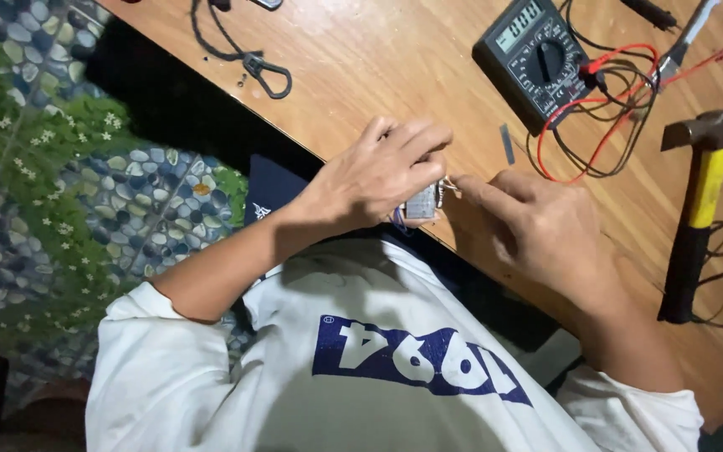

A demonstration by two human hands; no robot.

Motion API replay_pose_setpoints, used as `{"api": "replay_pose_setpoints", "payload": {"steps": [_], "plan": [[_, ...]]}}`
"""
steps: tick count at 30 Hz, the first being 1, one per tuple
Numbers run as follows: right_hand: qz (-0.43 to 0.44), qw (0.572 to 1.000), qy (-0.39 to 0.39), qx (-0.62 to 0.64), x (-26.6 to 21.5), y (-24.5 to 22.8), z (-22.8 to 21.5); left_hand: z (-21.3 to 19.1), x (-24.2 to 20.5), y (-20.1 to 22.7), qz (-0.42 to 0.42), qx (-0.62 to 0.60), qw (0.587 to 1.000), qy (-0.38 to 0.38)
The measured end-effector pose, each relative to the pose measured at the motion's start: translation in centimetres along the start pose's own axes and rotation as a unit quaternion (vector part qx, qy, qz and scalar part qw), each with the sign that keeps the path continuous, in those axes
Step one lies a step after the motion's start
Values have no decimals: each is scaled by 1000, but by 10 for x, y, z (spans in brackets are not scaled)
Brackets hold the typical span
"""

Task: Repairing a small electrical transformer by prying the casing with a screwdriver and tapping it with a hammer.

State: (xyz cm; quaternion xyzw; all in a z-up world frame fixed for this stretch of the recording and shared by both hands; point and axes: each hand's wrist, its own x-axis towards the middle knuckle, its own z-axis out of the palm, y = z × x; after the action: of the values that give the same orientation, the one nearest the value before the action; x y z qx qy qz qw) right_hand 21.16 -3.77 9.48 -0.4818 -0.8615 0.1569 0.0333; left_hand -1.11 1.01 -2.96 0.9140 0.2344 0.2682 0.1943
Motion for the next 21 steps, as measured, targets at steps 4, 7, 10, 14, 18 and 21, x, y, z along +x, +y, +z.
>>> {"api": "replay_pose_setpoints", "payload": {"steps": [4, 7, 10, 14, 18, 21], "plan": [[18, 986, 16, 166, 4, 4, 5, 14, -3, -7, 18, 34, 999, 34], [13, 976, 40, 213, 7, 5, 13, 13, -4, -9, 39, 47, 996, 60], [18, 970, 76, 228, 5, 5, 23, 0, 2, -4, 31, 26, 997, 61], [20, 963, 119, 240, 4, -4, 31, 0, -3, 0, 0, 55, 997, 48], [2, 957, 161, 243, 4, -18, 42, 17, -18, -2, -55, 141, 988, 43], [37, 951, 106, 288, 10, -47, 34, -11, -17, 15, -164, 40, 985, -28]]}}
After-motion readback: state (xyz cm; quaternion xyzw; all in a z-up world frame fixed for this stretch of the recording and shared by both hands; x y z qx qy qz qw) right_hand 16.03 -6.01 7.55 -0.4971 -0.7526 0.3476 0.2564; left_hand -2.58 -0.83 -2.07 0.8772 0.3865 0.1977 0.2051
